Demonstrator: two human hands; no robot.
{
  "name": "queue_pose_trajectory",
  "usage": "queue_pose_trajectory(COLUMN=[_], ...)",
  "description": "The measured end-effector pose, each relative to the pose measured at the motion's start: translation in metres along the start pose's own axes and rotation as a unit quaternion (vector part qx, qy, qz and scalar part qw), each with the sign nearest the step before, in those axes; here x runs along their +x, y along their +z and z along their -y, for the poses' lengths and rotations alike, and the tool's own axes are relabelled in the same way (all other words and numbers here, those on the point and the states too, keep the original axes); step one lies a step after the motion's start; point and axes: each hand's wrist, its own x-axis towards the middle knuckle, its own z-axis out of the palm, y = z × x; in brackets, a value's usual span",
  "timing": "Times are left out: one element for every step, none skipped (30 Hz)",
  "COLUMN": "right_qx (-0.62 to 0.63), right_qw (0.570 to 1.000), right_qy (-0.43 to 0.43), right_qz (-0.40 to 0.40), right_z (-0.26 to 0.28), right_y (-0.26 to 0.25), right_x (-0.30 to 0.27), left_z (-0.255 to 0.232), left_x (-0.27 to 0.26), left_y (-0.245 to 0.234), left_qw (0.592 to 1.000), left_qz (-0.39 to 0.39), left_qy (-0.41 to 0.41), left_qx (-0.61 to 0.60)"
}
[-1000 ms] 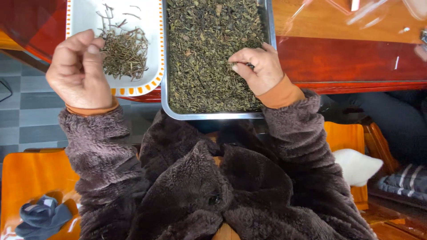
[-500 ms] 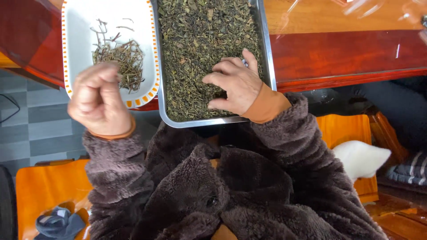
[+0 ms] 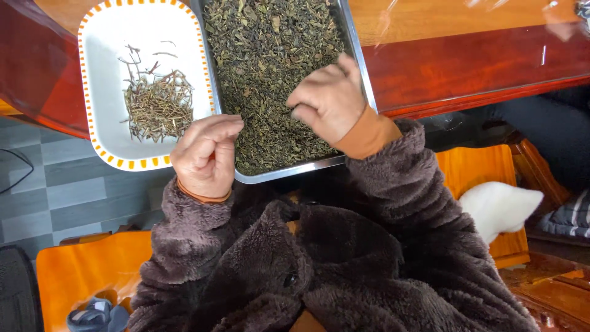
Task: Sorting dried tea leaves by manually removing stems and placing them in a separate tray
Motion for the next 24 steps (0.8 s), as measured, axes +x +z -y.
queue_pose_trajectory(right_qx=[0.015,0.017,0.021,0.026,0.029,0.039,0.049,0.049,0.017,-0.013,-0.012,-0.072,-0.131,-0.132,-0.132,-0.133,-0.136,-0.131,-0.127,-0.132,-0.131,-0.127,-0.130,-0.124], right_qw=[0.999,0.999,0.995,0.988,0.987,0.985,0.982,0.981,0.983,0.984,0.984,0.985,0.982,0.982,0.985,0.988,0.988,0.990,0.992,0.991,0.991,0.992,0.991,0.992], right_qy=[-0.020,-0.019,-0.057,-0.096,-0.096,-0.108,-0.119,-0.121,-0.120,-0.118,-0.119,-0.102,-0.085,-0.084,-0.069,-0.051,-0.046,-0.033,-0.021,-0.012,-0.009,-0.006,0.004,0.010], right_qz=[0.040,0.042,0.080,0.120,0.124,0.132,0.140,0.140,0.137,0.134,0.134,0.120,0.106,0.105,0.083,0.064,0.064,0.038,0.012,0.011,-0.001,-0.011,-0.012,-0.023], right_z=[0.008,0.018,0.029,0.040,0.043,0.047,0.051,0.052,0.052,0.053,0.051,0.049,0.047,0.041,0.035,0.028,0.021,0.012,0.002,-0.001,-0.004,-0.005,-0.008,-0.012], right_y=[-0.002,-0.001,0.000,0.001,0.008,0.015,0.021,0.021,0.021,0.021,0.019,0.019,0.017,0.019,0.021,0.021,0.028,0.033,0.038,0.031,0.025,0.021,0.016,0.011], right_x=[0.003,0.004,0.005,0.006,0.005,0.005,0.006,0.008,0.010,0.012,0.014,0.014,0.015,0.015,0.014,0.011,0.010,0.006,0.003,0.001,0.000,-0.002,-0.006,-0.010], left_z=[0.001,0.000,0.000,-0.002,-0.003,-0.003,-0.004,-0.002,-0.001,0.001,0.002,0.002,0.003,0.003,0.004,0.004,0.002,0.001,0.000,0.000,0.000,0.000,0.002,0.003], left_x=[0.000,0.001,0.002,0.001,0.002,0.003,0.004,0.003,0.003,0.002,0.002,0.002,0.002,0.002,0.002,0.002,0.002,0.004,0.006,0.006,0.006,0.004,0.004,0.004], left_y=[0.001,0.001,0.001,0.001,0.001,0.001,0.002,0.002,0.002,0.003,0.003,0.002,0.002,0.002,0.002,0.004,0.000,-0.001,-0.002,0.001,0.004,0.005,0.007,0.009], left_qw=[1.000,1.000,1.000,1.000,1.000,1.000,1.000,1.000,1.000,0.999,0.999,0.998,0.996,0.996,0.996,0.996,0.996,0.993,0.990,0.989,0.990,0.990,0.990,0.988], left_qz=[0.002,0.002,0.005,0.006,0.005,0.005,0.005,0.002,0.006,0.010,0.009,0.019,0.028,0.029,0.042,0.057,0.059,0.089,0.119,0.123,0.120,0.119,0.125,0.136], left_qy=[-0.001,-0.004,-0.006,-0.010,-0.015,-0.009,-0.002,-0.002,0.006,0.015,0.014,0.023,0.032,0.034,0.034,0.034,0.036,0.042,0.049,0.053,0.049,0.042,0.044,0.042], left_qx=[-0.002,-0.001,0.005,0.012,0.014,0.017,0.020,0.022,0.028,0.033,0.035,0.055,0.075,0.074,0.067,0.055,0.051,0.057,0.064,0.055,0.060,0.065,0.057,0.061])
